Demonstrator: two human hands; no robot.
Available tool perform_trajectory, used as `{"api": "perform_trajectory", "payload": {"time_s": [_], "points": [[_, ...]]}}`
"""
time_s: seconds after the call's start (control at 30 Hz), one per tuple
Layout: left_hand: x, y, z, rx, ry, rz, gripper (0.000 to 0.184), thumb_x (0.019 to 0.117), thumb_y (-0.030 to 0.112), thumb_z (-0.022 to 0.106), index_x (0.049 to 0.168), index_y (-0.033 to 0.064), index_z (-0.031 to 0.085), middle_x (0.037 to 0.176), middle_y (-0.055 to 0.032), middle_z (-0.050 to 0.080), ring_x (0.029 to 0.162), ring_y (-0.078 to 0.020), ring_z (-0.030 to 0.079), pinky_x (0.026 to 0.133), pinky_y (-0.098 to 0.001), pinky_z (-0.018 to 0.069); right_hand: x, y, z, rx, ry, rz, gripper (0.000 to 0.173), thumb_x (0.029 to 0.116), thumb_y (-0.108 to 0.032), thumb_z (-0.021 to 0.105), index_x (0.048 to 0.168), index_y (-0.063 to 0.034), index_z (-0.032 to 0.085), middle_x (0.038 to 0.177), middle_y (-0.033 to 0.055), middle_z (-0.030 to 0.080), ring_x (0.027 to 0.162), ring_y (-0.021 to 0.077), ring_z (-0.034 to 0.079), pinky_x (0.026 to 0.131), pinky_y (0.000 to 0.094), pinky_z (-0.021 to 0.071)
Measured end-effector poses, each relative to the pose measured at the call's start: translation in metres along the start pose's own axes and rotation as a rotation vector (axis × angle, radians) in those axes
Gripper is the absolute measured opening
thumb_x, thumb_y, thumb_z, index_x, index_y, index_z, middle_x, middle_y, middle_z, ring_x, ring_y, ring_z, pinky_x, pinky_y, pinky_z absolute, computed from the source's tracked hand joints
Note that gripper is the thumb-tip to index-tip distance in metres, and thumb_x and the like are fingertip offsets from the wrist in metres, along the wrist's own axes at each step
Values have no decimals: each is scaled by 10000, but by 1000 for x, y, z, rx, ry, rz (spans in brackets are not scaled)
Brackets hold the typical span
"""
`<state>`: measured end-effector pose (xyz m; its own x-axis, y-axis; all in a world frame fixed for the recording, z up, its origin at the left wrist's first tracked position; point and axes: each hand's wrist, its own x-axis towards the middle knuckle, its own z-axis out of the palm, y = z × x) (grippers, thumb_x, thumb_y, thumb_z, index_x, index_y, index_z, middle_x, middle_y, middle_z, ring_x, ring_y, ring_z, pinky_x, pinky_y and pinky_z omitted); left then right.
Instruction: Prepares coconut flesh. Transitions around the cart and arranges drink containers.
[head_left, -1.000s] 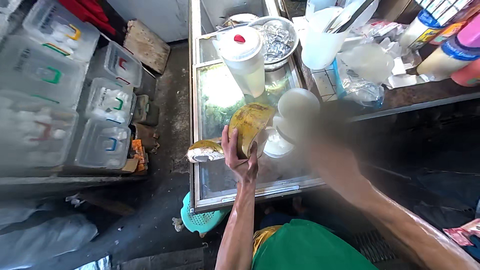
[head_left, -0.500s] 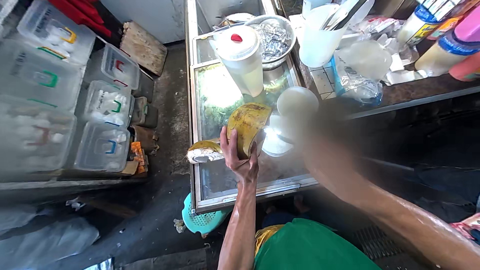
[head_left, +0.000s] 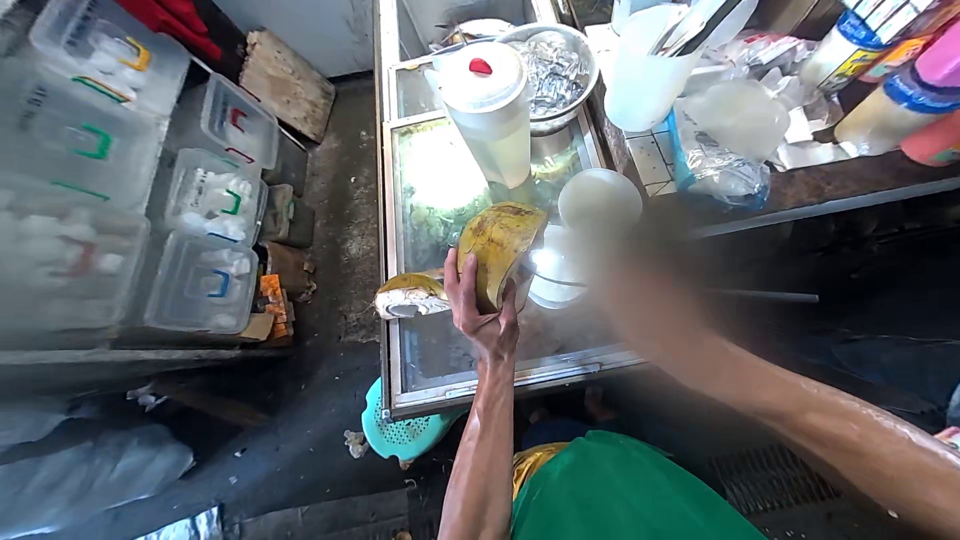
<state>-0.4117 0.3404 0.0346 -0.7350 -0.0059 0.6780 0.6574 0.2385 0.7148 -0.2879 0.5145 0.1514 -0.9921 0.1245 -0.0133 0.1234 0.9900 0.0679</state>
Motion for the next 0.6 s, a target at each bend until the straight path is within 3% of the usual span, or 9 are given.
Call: {"api": "perform_trajectory", "payload": {"time_s": [0.17, 0.37, 0.5, 0.6], "points": [[0, 3, -1, -7, -35, 7, 576, 852, 257, 790, 1367, 54, 629, 1543, -188, 475, 1408, -303, 490, 1110, -427, 478, 2, 7, 2, -93, 51, -77, 171, 933, 7, 618, 1051, -45, 730, 1070, 173, 669, 858, 343, 662, 651, 444, 518], [7, 4, -4, -66, -79, 15, 587, 848, 241, 800, 1383, 74, 622, 1544, -172, 476, 1399, -293, 499, 1101, -430, 491, 10, 13, -9, -176, 48, -82, 150, 947, -32, 623, 1061, -42, 720, 1072, 183, 649, 844, 346, 642, 650, 443, 496], [10, 9, -7, -153, -47, -148, 584, 809, 107, 795, 1361, 25, 623, 1519, -152, 511, 1387, -257, 517, 1106, -404, 494, 9, 19, 2, -218, 74, -98, 175, 937, 3, 593, 1055, -37, 716, 1106, 187, 651, 899, 350, 638, 701, 459, 490], [12, 10, -5, -179, 1, -275, 613, 805, 60, 765, 1394, 20, 598, 1492, -142, 543, 1367, -238, 538, 1075, -388, 516, 10, 24, 4, -140, -46, -47, 227, 960, -10, 588, 1150, -50, 706, 1191, 187, 627, 961, 373, 637, 742, 490, 524]]}}
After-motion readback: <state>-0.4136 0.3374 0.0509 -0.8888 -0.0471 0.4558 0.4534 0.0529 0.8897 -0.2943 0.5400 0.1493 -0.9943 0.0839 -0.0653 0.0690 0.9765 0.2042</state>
